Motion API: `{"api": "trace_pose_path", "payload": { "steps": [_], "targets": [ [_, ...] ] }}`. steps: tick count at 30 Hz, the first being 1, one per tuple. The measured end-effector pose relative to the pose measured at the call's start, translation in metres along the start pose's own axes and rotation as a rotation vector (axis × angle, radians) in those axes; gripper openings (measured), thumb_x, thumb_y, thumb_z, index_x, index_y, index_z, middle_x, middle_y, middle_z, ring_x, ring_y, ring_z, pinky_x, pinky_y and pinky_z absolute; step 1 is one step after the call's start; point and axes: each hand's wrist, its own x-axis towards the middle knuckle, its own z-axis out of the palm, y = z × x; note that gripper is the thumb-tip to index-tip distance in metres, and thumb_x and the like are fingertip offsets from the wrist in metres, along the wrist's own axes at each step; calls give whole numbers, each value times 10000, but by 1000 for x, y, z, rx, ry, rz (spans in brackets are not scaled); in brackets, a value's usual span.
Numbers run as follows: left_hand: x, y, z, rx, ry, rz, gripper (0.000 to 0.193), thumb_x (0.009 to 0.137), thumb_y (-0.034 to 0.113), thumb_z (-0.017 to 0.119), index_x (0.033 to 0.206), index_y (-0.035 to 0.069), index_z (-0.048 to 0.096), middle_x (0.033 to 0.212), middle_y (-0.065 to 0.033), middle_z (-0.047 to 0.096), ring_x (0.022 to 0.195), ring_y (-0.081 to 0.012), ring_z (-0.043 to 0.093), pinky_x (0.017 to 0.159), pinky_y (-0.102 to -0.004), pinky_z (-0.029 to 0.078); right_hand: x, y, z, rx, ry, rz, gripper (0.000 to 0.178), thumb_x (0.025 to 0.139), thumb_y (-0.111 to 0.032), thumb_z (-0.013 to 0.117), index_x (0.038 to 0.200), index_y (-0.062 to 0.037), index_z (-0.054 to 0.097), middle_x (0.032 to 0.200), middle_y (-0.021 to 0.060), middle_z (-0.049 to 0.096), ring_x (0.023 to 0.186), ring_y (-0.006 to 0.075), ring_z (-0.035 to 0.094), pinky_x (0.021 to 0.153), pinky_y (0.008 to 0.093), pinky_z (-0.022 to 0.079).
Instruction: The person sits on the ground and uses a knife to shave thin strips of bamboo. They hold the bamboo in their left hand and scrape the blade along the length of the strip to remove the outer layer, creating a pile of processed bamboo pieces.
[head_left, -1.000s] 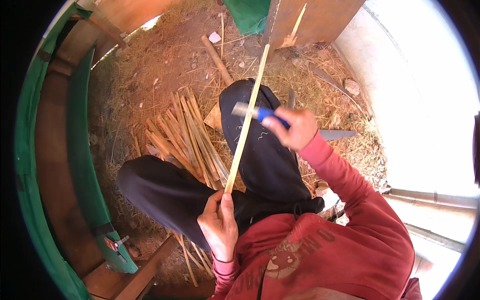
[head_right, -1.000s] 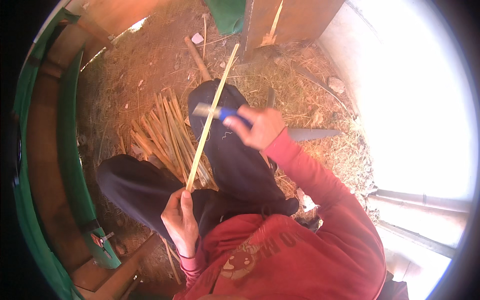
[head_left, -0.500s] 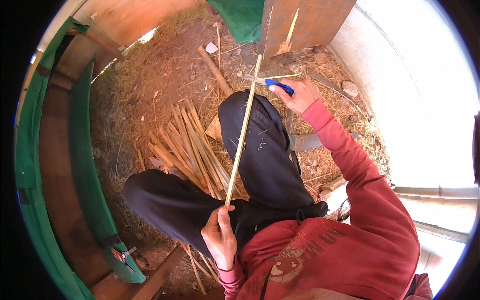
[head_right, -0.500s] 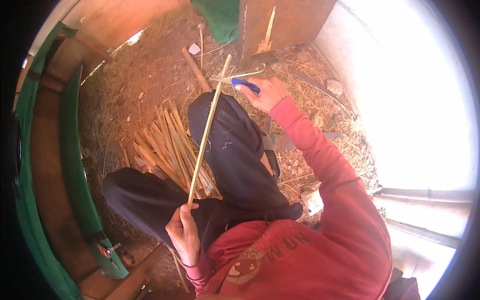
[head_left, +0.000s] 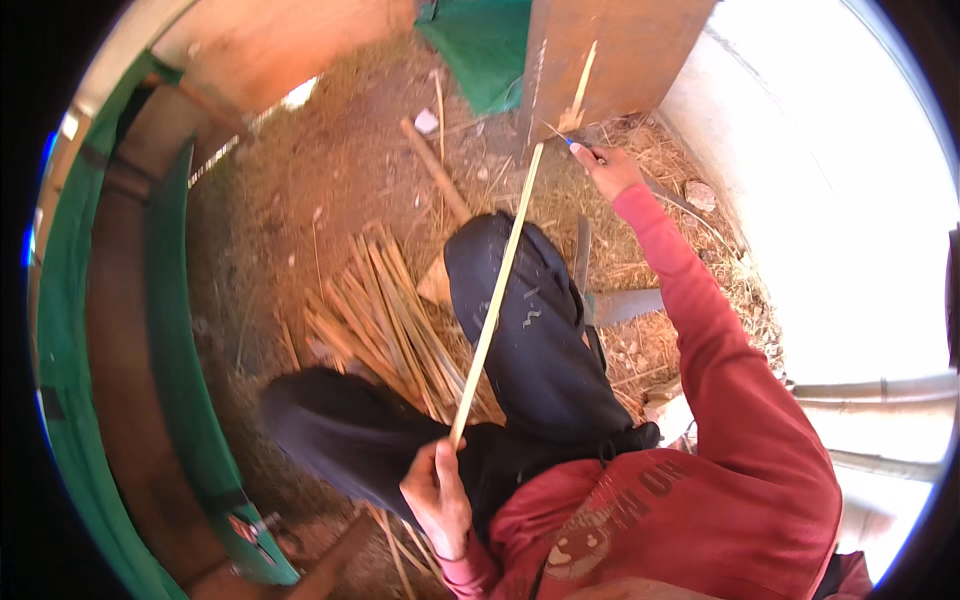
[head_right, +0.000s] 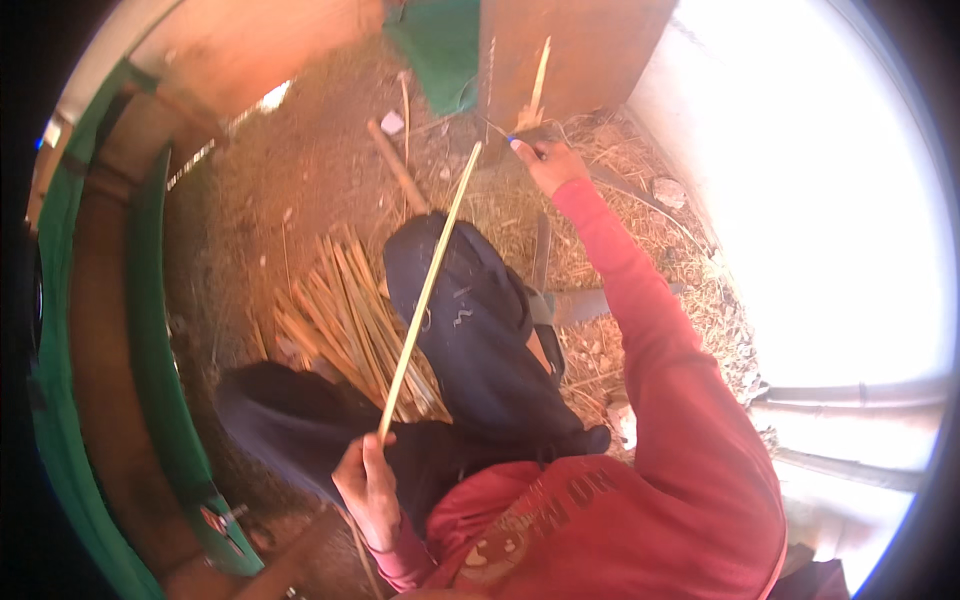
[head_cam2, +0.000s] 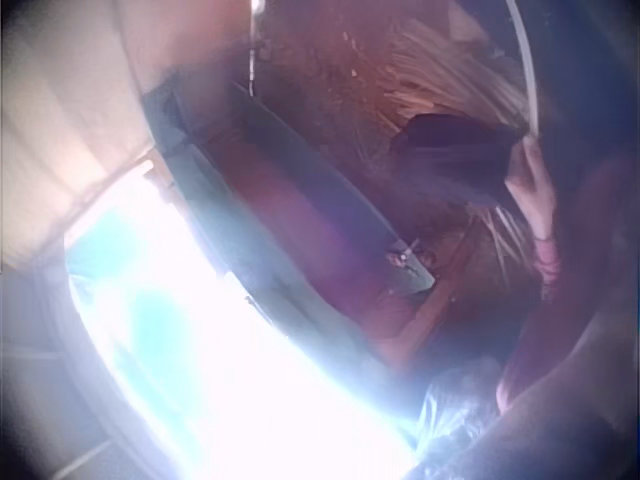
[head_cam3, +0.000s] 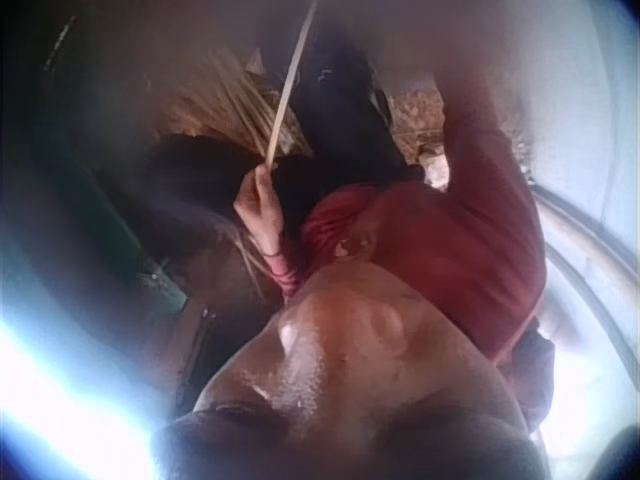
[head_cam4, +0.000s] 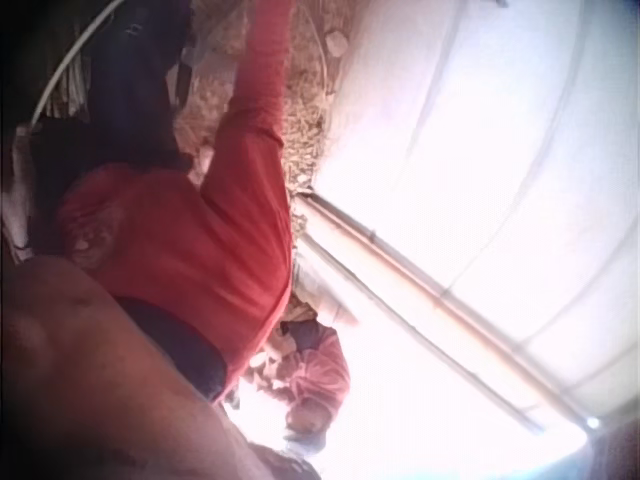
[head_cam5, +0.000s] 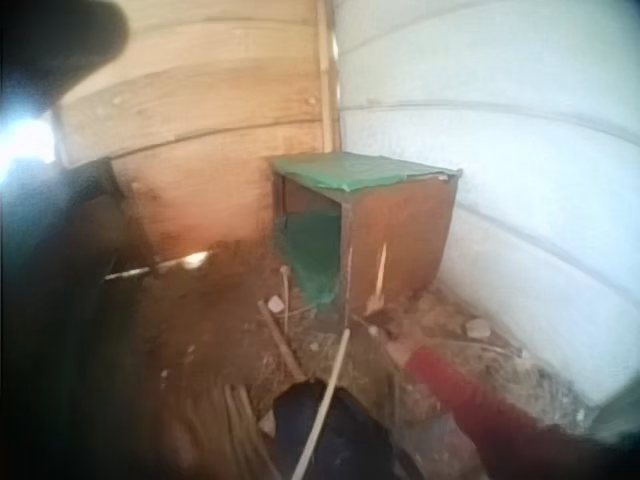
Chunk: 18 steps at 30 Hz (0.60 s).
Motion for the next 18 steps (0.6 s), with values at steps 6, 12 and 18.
{"api": "trace_pose_path", "payload": {
  "steps": [6, 12, 18],
  "targets": [
    [-3, 5, 6, -105, -110, -114, 218, 988, 192, 607, 988, -26, 610, 571, 58, 466, 509, -8, 344, 453, -220, 235, -183, -90, -26, 404, -202, -574, 319, 939, -333, 629, 809, -42, 605, 569, 86, 516, 486, 201, 554, 494, 331, 425],
    [-4, 17, 10, -295, -286, -236, 202, 1009, 220, 575, 1065, 28, 542, 513, 68, 374, 412, -10, 277, 383, -210, 197, -249, -94, -8, 311, -361, -701, 344, 900, -353, 681, 781, -48, 576, 638, 121, 578, 546, 334, 586, 506, 415, 449],
    [-1, 16, 11, -414, -350, -258, 226, 1014, 245, 566, 1075, 30, 534, 502, 71, 361, 388, -15, 256, 369, -214, 190, -228, -79, -3, 268, -173, -681, 310, 858, -310, 731, 769, -42, 603, 623, 115, 567, 513, 307, 572, 481, 388, 427]
  ]
}}
